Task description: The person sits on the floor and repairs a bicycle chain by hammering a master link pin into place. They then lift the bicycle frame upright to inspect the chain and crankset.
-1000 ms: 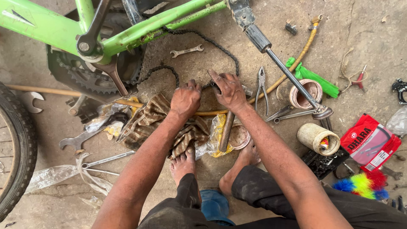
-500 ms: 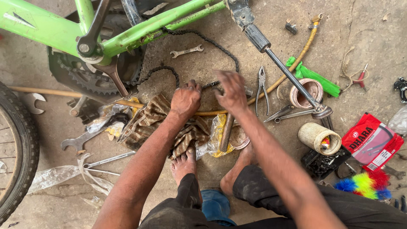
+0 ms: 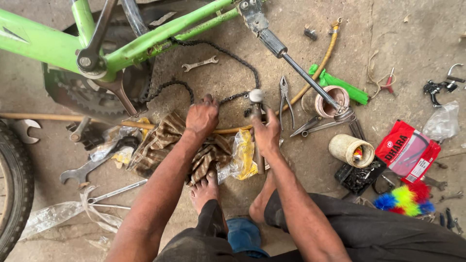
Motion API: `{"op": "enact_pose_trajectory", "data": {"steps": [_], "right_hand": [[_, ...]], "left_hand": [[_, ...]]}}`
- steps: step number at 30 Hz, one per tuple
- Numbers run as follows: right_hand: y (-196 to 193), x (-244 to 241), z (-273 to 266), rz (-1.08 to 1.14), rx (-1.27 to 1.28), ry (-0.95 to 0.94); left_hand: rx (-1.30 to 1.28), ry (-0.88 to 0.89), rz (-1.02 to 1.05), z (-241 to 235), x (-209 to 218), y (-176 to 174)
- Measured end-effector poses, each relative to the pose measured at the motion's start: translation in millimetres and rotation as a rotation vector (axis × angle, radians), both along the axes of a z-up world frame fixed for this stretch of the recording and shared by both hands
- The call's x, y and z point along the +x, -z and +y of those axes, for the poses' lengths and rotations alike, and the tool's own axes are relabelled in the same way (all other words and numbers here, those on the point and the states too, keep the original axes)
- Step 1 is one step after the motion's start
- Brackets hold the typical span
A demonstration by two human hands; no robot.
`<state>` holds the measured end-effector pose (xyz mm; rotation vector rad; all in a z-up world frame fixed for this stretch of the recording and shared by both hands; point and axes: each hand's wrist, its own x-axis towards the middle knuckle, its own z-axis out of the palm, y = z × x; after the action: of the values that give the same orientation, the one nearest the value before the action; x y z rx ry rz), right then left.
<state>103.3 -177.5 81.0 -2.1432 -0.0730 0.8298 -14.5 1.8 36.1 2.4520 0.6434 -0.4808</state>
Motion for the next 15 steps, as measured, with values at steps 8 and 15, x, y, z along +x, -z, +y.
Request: {"op": "enact_pose_trajectory", "data": {"steps": [8,15], "right_hand": [[24.0,-10.3,19.8,-0.71,0.241,-0.663],[5.8,1.2,17.4,-0.052,0.025,-0.031]], "left_hand": [[0.003,-0.022,-0.069,-1.1,-3.8,3.4],[0.038,-0.033,-0.135,-0.8,-7.4,-3.1]]}}
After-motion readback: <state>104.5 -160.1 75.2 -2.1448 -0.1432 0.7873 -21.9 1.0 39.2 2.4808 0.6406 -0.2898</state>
